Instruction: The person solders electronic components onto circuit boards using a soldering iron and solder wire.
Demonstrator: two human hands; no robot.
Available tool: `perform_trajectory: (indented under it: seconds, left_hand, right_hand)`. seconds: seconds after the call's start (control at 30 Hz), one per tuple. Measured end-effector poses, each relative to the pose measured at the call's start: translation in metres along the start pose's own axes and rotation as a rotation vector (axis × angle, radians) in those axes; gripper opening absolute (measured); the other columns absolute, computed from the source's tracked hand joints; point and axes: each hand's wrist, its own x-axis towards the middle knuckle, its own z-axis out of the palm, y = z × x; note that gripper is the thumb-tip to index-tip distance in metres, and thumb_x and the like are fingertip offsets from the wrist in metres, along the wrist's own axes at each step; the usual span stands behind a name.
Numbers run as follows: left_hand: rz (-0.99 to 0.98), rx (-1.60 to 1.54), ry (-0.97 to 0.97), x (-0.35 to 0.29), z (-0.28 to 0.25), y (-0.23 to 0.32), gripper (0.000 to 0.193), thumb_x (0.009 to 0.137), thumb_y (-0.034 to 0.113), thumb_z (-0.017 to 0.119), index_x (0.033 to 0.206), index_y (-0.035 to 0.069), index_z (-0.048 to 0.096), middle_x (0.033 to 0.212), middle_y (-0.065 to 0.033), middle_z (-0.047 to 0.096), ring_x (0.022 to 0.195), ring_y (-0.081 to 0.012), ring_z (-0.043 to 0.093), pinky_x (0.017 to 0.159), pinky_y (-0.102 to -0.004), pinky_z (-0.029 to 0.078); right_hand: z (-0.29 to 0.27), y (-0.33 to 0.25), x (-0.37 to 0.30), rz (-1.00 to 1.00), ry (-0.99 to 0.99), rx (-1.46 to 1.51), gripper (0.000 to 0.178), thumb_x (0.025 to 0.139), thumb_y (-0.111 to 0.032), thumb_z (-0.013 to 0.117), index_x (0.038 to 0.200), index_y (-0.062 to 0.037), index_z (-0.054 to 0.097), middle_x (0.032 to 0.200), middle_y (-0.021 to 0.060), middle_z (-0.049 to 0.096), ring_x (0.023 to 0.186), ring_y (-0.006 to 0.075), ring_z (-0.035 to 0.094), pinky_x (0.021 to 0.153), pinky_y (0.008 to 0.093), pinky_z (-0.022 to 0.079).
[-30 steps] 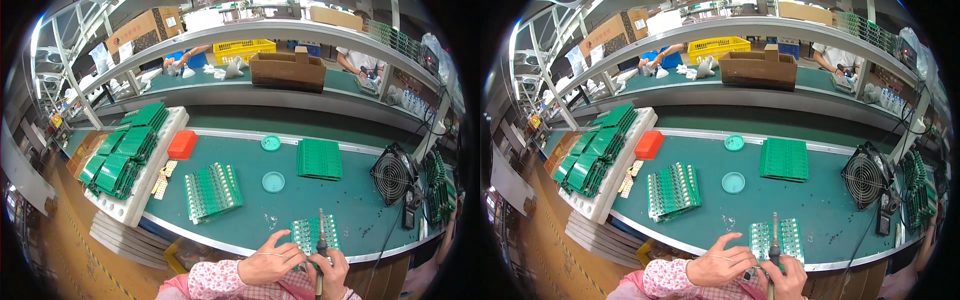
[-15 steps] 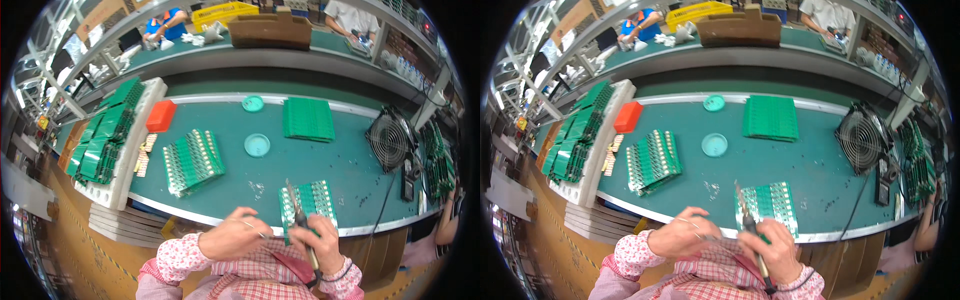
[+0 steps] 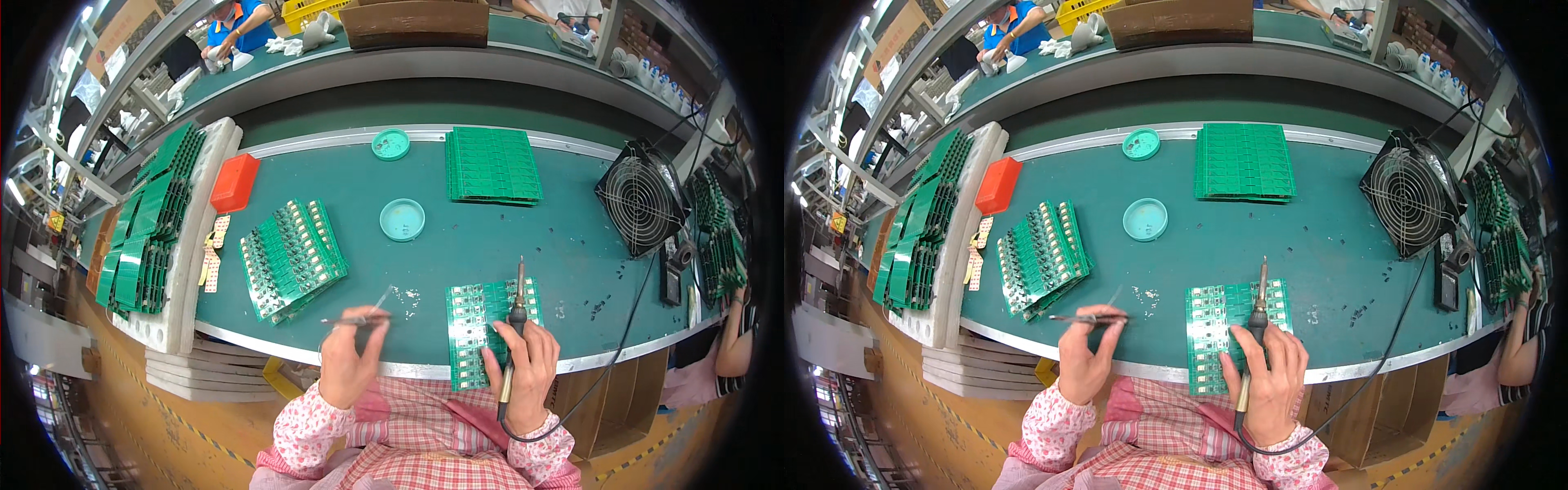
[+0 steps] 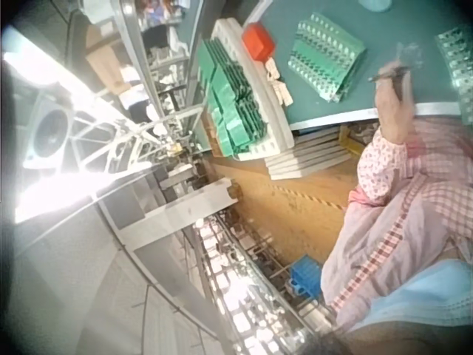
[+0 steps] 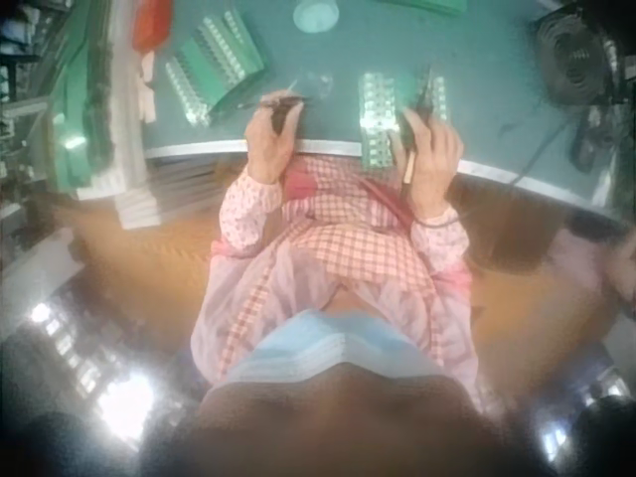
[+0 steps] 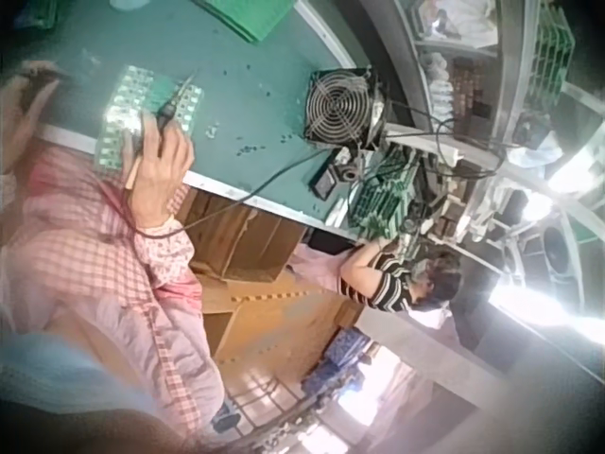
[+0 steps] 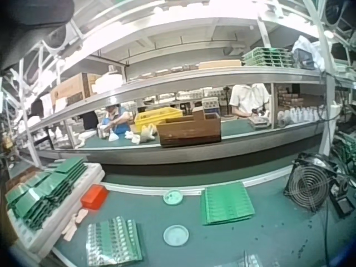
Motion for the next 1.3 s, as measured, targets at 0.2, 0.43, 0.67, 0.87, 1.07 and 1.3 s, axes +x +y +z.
perform_trajectory:
  seconds: [0.2,0.43,0.67,0.87,1.07,1.3]
  left_hand:
    - [0.015,0.022,0.008,0.013,0.006,-0.011,0.013,0.091,-0.005,0.066,0.104,-0.003,0.063,0.099,-0.0119,0.069,0.089,-0.0213,0.070,0.081,-0.0301,0.053]
    - [0.052,0.077,-0.004,0.017,0.008,-0.011,0.014,0.088,-0.005,0.068,0.102,-0.002,0.064,0.098,-0.0115,0.070,0.088,-0.0226,0.070,0.079,-0.0308,0.054]
    - [0.072,0.123,-0.029,0.022,0.009,-0.013,0.017,0.088,-0.006,0.068,0.104,-0.002,0.063,0.097,-0.0115,0.070,0.087,-0.0221,0.071,0.079,-0.0307,0.054]
    - [0.007,0.069,0.000,0.021,0.011,-0.010,0.019,0.083,-0.003,0.072,0.100,0.003,0.067,0.098,-0.0096,0.070,0.086,-0.0302,0.065,0.076,-0.0372,0.051]
    - [0.020,0.070,0.018,0.022,0.013,-0.011,0.019,0.081,-0.004,0.073,0.099,0.003,0.069,0.097,-0.0095,0.071,0.085,-0.0303,0.065,0.075,-0.0377,0.051]
    - [0.059,0.093,0.011,0.023,0.012,-0.010,0.018,0.081,-0.004,0.073,0.097,0.003,0.070,0.098,-0.0090,0.071,0.083,-0.0307,0.064,0.074,-0.0380,0.051]
  right_hand:
    - [0.002,0.007,0.009,0.021,0.026,0.054,0.044,0.077,-0.012,0.079,0.119,-0.0097,0.067,0.111,0.0166,0.060,0.108,0.0346,0.058,0.097,0.0468,0.044]
    - [0.005,0.010,0.009,0.004,0.028,0.044,0.041,0.076,-0.010,0.079,0.116,-0.0085,0.069,0.106,0.0161,0.059,0.103,0.0349,0.060,0.097,0.0487,0.046]
    - [0.007,0.012,0.009,-0.016,0.043,0.023,0.041,0.075,-0.010,0.079,0.115,-0.0085,0.070,0.104,0.0170,0.059,0.100,0.0343,0.061,0.096,0.0502,0.048]
    - [0.007,0.014,0.008,-0.020,0.034,0.028,0.041,0.075,-0.010,0.079,0.115,-0.0085,0.070,0.104,0.0176,0.059,0.099,0.0341,0.060,0.096,0.0511,0.049]
    - [0.008,0.014,0.009,-0.019,0.038,0.037,0.041,0.075,-0.010,0.079,0.115,-0.0092,0.070,0.104,0.0175,0.060,0.099,0.0344,0.061,0.095,0.0512,0.049]
    - [0.008,0.013,0.008,-0.011,0.039,0.035,0.040,0.075,-0.010,0.079,0.114,-0.0091,0.070,0.103,0.0171,0.060,0.098,0.0337,0.061,0.095,0.0510,0.049]
